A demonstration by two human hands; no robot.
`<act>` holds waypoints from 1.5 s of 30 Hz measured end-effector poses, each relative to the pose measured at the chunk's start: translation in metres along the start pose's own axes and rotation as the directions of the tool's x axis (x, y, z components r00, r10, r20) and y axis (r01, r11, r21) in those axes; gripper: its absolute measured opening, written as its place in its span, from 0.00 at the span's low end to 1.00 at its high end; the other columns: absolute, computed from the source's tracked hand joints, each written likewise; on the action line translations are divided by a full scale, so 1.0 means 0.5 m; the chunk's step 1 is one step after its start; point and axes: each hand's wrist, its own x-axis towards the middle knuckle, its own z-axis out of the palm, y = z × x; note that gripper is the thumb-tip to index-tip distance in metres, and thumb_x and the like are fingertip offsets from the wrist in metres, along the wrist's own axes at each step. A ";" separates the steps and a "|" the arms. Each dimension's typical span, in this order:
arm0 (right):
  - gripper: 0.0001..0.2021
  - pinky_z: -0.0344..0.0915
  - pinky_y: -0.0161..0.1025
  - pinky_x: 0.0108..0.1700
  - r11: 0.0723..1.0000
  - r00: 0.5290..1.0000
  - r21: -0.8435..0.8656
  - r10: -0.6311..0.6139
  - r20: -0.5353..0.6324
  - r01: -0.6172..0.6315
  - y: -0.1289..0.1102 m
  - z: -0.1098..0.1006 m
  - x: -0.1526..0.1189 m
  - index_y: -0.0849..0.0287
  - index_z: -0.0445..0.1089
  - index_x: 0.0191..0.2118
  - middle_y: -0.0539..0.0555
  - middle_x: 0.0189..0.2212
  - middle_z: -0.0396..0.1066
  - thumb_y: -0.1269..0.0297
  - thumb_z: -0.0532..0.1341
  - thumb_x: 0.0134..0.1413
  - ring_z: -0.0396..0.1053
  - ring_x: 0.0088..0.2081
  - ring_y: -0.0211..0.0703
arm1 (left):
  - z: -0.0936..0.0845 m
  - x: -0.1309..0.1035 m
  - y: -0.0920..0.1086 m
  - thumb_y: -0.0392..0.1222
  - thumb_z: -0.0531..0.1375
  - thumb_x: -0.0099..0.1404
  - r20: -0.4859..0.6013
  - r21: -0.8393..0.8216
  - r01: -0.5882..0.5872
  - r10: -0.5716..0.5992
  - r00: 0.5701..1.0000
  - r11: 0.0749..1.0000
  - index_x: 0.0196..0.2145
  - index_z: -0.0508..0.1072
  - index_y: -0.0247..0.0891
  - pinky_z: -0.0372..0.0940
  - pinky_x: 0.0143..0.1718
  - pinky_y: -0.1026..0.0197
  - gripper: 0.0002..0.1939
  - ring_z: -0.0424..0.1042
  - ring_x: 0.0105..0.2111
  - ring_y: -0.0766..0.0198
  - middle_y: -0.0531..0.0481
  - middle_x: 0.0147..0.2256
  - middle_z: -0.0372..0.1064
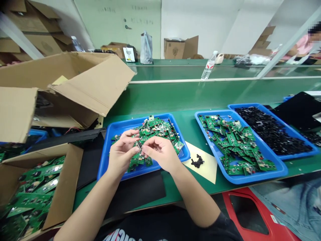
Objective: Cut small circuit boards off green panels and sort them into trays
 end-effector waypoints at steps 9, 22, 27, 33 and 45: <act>0.07 0.65 0.35 0.29 0.991 0.998 -0.114 -0.065 0.003 0.065 0.001 -0.004 0.000 0.59 0.63 0.30 0.50 0.24 0.68 0.61 0.58 0.51 0.66 0.26 0.36 | -0.014 0.002 0.019 0.36 0.64 0.53 0.077 0.364 -0.156 0.137 0.988 0.918 0.36 0.73 0.40 0.62 0.30 0.64 0.11 0.63 0.27 0.69 0.54 0.25 0.61; 0.02 0.62 0.33 0.30 0.752 0.954 -0.595 -0.282 0.098 0.284 -0.004 -0.010 0.001 0.57 0.63 0.29 0.49 0.24 0.65 0.69 0.54 0.50 0.64 0.26 0.36 | -0.004 -0.004 0.019 0.34 0.59 0.58 0.214 0.151 0.014 -0.047 0.976 0.988 0.48 0.67 0.41 0.66 0.32 0.66 0.19 0.67 0.31 0.69 0.51 0.30 0.65; 0.03 0.61 0.32 0.29 0.726 0.948 -0.620 -0.298 0.107 0.299 -0.003 -0.010 0.002 0.58 0.63 0.30 0.49 0.24 0.66 0.68 0.53 0.52 0.64 0.25 0.35 | -0.009 0.001 0.026 0.32 0.57 0.59 0.267 0.326 -0.164 0.076 0.961 0.931 0.50 0.66 0.44 0.65 0.29 0.68 0.21 0.65 0.29 0.71 0.52 0.30 0.65; 0.04 0.62 0.34 0.31 0.644 0.935 -0.697 -0.339 0.107 0.314 0.006 -0.008 0.005 0.57 0.64 0.30 0.50 0.24 0.67 0.68 0.53 0.53 0.65 0.26 0.37 | -0.011 0.002 0.032 0.31 0.55 0.59 0.326 0.495 -0.281 0.124 0.937 0.822 0.51 0.66 0.41 0.66 0.29 0.67 0.21 0.66 0.28 0.71 0.52 0.29 0.66; 0.07 0.61 0.37 0.32 0.427 0.915 -0.841 -0.364 0.175 0.331 0.027 -0.007 0.010 0.58 0.66 0.30 0.53 0.25 0.69 0.70 0.52 0.55 0.66 0.27 0.40 | -0.016 0.002 0.021 0.32 0.56 0.57 0.375 0.619 -0.362 0.143 0.916 0.697 0.39 0.70 0.35 0.66 0.31 0.65 0.10 0.71 0.30 0.66 0.49 0.30 0.72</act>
